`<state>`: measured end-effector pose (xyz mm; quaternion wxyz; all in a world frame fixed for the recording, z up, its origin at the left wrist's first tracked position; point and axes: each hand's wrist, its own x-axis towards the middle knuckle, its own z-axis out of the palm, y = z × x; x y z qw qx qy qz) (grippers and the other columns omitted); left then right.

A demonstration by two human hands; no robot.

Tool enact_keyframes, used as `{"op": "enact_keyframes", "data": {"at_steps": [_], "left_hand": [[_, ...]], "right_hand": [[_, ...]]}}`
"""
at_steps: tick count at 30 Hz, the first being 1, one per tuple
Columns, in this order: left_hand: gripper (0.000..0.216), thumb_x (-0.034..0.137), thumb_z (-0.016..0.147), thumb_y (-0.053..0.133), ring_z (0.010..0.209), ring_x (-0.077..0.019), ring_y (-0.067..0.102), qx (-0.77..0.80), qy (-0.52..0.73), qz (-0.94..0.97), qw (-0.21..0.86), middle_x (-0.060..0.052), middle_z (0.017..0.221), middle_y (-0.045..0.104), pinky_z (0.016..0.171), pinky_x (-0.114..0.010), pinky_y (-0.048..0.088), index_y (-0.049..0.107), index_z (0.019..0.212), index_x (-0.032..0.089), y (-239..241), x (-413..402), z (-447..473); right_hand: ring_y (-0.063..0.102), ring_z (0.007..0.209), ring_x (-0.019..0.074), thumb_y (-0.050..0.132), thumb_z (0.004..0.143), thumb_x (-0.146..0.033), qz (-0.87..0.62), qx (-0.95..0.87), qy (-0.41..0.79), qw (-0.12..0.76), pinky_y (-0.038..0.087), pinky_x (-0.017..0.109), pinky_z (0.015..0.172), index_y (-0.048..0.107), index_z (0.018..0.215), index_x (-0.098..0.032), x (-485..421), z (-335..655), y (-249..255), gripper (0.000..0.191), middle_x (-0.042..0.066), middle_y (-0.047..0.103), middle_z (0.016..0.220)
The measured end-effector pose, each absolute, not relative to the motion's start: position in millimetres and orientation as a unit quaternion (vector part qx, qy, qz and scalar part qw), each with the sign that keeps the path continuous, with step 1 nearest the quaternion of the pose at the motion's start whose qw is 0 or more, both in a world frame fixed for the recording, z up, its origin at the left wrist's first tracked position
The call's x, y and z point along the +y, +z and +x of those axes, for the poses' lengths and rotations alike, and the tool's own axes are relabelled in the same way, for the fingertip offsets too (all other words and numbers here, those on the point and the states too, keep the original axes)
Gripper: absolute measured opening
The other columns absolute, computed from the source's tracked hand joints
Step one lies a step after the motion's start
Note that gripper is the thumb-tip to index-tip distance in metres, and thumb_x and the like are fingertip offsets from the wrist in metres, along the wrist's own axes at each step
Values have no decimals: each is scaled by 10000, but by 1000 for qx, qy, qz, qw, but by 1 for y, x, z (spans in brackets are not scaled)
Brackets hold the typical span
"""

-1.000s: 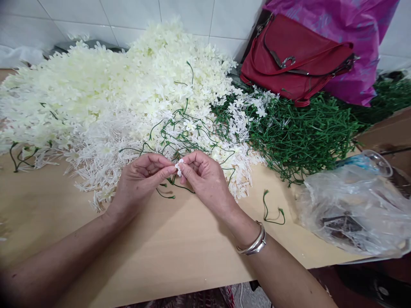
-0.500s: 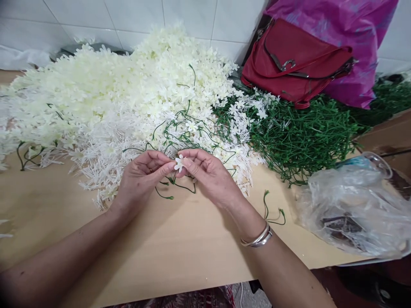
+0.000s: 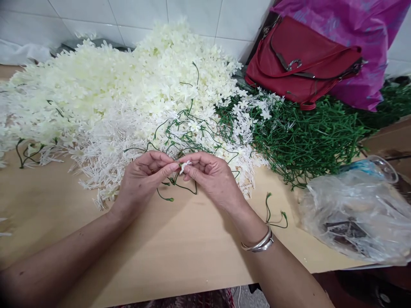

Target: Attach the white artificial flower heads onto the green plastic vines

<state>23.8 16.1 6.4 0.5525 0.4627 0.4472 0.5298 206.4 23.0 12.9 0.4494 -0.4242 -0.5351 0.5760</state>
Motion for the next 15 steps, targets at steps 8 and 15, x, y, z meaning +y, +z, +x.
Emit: {"op": "enact_keyframes", "data": {"at_steps": [8, 15], "left_hand": [[174, 319, 864, 825, 744, -132, 704, 437, 513, 503, 541, -16, 807, 762, 700, -223, 550, 736, 923, 181, 0, 17, 22], [163, 340, 952, 723, 767, -173, 750, 454, 457, 602, 471, -41, 851, 796, 713, -270, 587, 779, 1037, 212, -3, 12, 18]], "right_hand": [[671, 669, 130, 858, 831, -443, -439, -561, 548, 438, 545, 262, 635, 750, 911, -215, 22, 206, 17, 265, 3, 722, 774], [656, 675, 128, 885, 787, -478, -436, -540, 582, 425, 542, 275, 652, 727, 883, -215, 26, 212, 18, 322, -3, 705, 787]]}}
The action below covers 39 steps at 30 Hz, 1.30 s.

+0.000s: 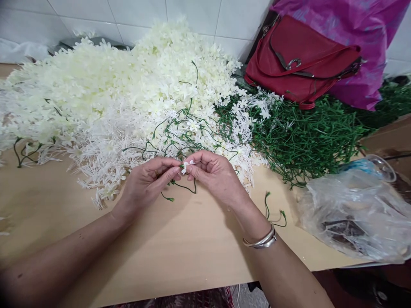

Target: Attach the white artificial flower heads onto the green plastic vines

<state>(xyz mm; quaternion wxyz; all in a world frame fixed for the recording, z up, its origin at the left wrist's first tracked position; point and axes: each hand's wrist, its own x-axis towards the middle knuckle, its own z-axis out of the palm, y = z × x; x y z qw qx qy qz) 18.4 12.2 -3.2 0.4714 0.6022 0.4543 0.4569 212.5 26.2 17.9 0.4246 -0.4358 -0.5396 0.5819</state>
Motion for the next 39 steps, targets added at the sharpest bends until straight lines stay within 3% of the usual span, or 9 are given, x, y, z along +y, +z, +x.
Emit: {"op": "enact_keyframes", "data": {"at_steps": [7, 20, 25, 32, 39], "left_hand": [[134, 343, 948, 731, 678, -167, 724, 456, 444, 628, 447, -24, 751, 792, 650, -262, 552, 790, 975, 225, 0, 12, 18], [140, 318, 995, 671, 678, -159, 722, 434, 373, 752, 329, -4, 789, 799, 639, -247, 493, 768, 926, 245, -6, 11, 18], [138, 305, 994, 670, 600, -138, 677, 441, 375, 743, 336, 7, 745, 792, 594, -240, 472, 749, 906, 233, -2, 10, 20], [106, 302, 980, 677, 701, -145, 746, 453, 384, 685, 422, -7, 798, 807, 622, -230, 514, 718, 965, 206, -2, 8, 20], [108, 284, 974, 683, 664, -116, 711, 448, 390, 699, 399, 2, 788, 796, 633, -221, 505, 733, 929, 200, -2, 8, 21]], "right_hand": [[614, 604, 112, 923, 733, -448, -446, -524, 598, 410, 513, 270, 616, 703, 808, -210, 28, 219, 18, 333, -29, 667, 711], [601, 597, 121, 890, 762, -410, -444, -563, 620, 319, 475, 265, 608, 717, 776, -189, 33, 234, 19, 280, -11, 693, 647], [616, 608, 118, 888, 770, -401, -432, -549, 639, 321, 490, 261, 622, 729, 770, -187, 34, 235, 19, 267, -9, 710, 651], [640, 637, 121, 908, 766, -421, -442, -536, 647, 314, 479, 257, 648, 742, 784, -185, 36, 238, 21, 290, -1, 737, 655], [618, 625, 119, 890, 785, -451, -445, -550, 637, 306, 466, 264, 644, 733, 773, -195, 35, 238, 20, 301, -14, 714, 644]]}}
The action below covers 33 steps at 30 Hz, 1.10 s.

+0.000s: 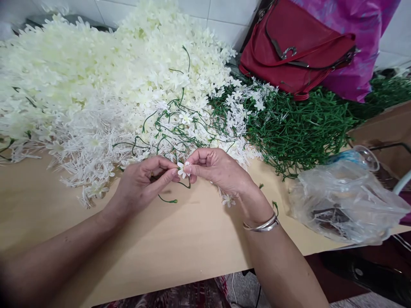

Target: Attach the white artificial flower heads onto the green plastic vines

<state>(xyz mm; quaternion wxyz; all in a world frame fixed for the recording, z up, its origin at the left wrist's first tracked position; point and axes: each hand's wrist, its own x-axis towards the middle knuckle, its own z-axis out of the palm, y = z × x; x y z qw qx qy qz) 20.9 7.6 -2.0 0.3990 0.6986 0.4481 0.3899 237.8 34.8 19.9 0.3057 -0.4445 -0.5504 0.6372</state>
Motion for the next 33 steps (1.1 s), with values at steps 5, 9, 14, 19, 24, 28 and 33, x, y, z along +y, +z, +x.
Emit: {"op": "enact_keyframes", "data": {"at_steps": [5, 9, 14, 19, 24, 28, 33], "left_hand": [[127, 295, 967, 678, 628, -121, 691, 456, 391, 698, 391, -7, 758, 787, 602, -231, 482, 734, 927, 188, -1, 8, 22], [140, 306, 971, 672, 669, -137, 717, 452, 385, 700, 396, -15, 780, 791, 634, -246, 494, 737, 932, 189, -3, 8, 21], [130, 308, 975, 677, 700, -141, 732, 449, 386, 695, 408, -12, 801, 799, 662, -248, 513, 733, 944, 196, -4, 8, 20], [130, 304, 983, 668, 673, -132, 709, 442, 390, 703, 397, -9, 786, 791, 618, -244, 482, 724, 928, 201, -3, 8, 21], [117, 298, 982, 678, 659, -127, 698, 444, 390, 709, 386, -7, 795, 792, 618, -244, 481, 734, 930, 209, -3, 7, 21], [117, 295, 984, 676, 647, -129, 706, 445, 389, 707, 388, -9, 794, 803, 593, -237, 476, 728, 929, 206, -2, 7, 21], [63, 252, 978, 677, 630, -112, 706, 451, 381, 708, 387, 20, 784, 815, 600, -213, 491, 710, 937, 217, -2, 9, 20]], "right_hand": [[551, 550, 106, 869, 795, -471, -463, -557, 624, 293, 361, 252, 529, 724, 781, -200, 35, 239, 20, 307, -15, 710, 631], [552, 548, 106, 864, 800, -468, -460, -561, 625, 289, 359, 249, 533, 716, 786, -199, 36, 239, 20, 307, -15, 711, 622], [618, 603, 121, 882, 780, -475, -452, -557, 632, 294, 448, 255, 616, 708, 772, -199, 35, 236, 22, 327, -11, 720, 635], [634, 608, 125, 883, 778, -497, -453, -554, 636, 289, 472, 257, 636, 706, 778, -197, 35, 235, 23, 348, -4, 732, 640], [649, 616, 136, 885, 769, -514, -449, -551, 636, 299, 505, 274, 659, 706, 770, -197, 34, 233, 24, 363, -4, 727, 634], [645, 603, 131, 896, 758, -497, -450, -548, 636, 305, 501, 267, 641, 702, 763, -196, 33, 231, 26, 358, -8, 721, 625], [647, 592, 125, 895, 765, -479, -450, -549, 634, 306, 485, 255, 613, 695, 769, -195, 32, 230, 23, 347, -14, 723, 622]]}}
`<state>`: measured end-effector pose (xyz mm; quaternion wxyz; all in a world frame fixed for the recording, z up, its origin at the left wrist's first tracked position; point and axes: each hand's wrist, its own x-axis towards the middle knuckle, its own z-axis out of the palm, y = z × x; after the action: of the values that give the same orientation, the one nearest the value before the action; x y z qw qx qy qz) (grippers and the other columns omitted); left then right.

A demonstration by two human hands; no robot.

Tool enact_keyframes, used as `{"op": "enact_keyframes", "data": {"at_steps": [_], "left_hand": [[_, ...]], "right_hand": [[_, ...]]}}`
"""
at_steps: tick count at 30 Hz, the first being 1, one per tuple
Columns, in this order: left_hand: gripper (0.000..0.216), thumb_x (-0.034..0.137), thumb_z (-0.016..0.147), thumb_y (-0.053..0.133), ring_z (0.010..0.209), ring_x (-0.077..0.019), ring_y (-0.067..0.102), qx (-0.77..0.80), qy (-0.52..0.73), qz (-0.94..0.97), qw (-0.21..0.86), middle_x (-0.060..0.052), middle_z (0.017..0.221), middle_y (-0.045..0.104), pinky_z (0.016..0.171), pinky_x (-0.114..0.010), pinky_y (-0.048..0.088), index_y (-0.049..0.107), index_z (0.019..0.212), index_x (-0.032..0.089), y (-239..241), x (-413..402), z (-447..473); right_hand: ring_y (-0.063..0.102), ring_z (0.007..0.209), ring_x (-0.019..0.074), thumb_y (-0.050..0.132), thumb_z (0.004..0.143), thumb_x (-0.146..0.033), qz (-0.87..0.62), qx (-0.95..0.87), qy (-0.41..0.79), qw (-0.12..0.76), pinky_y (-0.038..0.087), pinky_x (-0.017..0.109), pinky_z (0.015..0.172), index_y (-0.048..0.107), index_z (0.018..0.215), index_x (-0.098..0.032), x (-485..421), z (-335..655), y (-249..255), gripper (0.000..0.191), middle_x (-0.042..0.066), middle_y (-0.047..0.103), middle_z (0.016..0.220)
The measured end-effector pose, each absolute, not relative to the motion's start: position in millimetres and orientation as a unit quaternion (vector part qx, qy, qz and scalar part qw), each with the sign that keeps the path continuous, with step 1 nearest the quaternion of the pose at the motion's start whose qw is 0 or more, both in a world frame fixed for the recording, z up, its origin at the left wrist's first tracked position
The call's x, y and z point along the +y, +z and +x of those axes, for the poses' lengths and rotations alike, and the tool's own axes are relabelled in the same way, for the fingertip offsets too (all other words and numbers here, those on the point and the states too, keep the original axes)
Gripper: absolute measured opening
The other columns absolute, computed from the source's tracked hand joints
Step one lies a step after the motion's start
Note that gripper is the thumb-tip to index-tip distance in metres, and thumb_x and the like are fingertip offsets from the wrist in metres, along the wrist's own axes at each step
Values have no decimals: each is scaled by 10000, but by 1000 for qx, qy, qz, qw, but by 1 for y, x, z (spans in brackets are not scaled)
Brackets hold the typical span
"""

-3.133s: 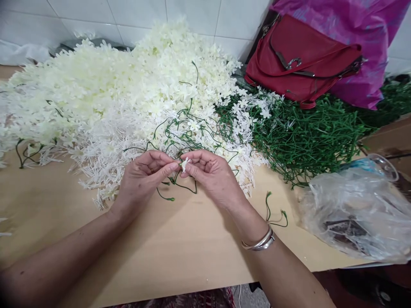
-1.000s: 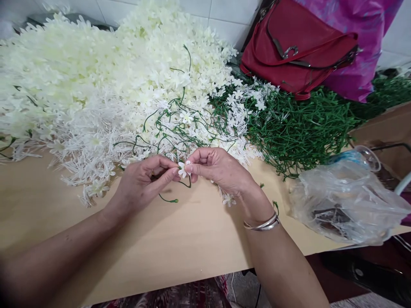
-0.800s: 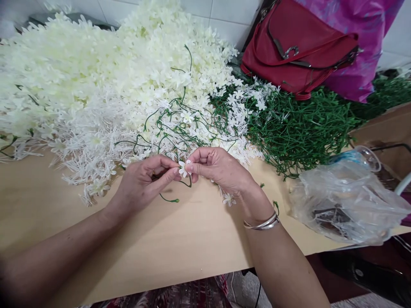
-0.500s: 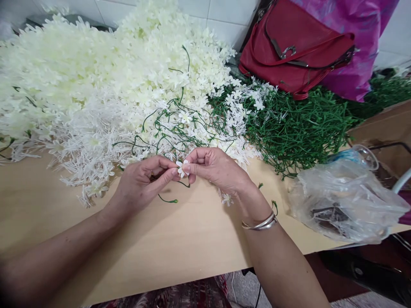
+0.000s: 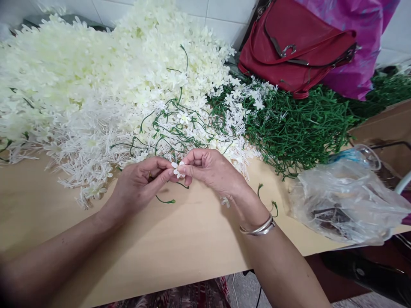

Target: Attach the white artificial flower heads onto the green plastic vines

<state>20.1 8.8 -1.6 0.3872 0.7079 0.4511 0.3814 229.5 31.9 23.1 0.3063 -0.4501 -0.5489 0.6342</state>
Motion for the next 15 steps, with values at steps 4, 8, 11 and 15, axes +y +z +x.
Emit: {"op": "enact_keyframes", "data": {"at_steps": [4, 8, 11, 15], "left_hand": [[61, 269, 978, 680, 623, -120, 704, 451, 385, 701, 396, 14, 778, 814, 578, -215, 498, 710, 953, 222, -2, 8, 20], [71, 280, 976, 680, 633, -124, 704, 452, 389, 698, 397, 8, 772, 809, 590, -216, 513, 712, 952, 222, -2, 7, 20], [91, 273, 976, 668, 565, -109, 647, 454, 384, 704, 388, 13, 752, 799, 535, -212, 470, 711, 915, 222, -2, 7, 20], [87, 260, 982, 661, 539, -97, 633, 456, 378, 710, 381, 25, 740, 795, 549, -212, 464, 703, 916, 220, -2, 8, 19]], "right_hand": [[655, 593, 127, 903, 760, -459, -441, -535, 645, 321, 504, 259, 625, 711, 784, -203, 33, 230, 20, 321, -20, 728, 620], [669, 617, 141, 903, 760, -471, -442, -530, 646, 326, 527, 276, 651, 707, 768, -212, 33, 229, 20, 325, -15, 730, 630], [675, 631, 140, 898, 767, -476, -439, -529, 648, 327, 539, 282, 674, 700, 760, -211, 32, 227, 21, 331, -10, 736, 648], [671, 627, 132, 883, 793, -462, -436, -529, 652, 325, 538, 278, 671, 699, 759, -208, 32, 225, 20, 316, -8, 739, 656]]}}
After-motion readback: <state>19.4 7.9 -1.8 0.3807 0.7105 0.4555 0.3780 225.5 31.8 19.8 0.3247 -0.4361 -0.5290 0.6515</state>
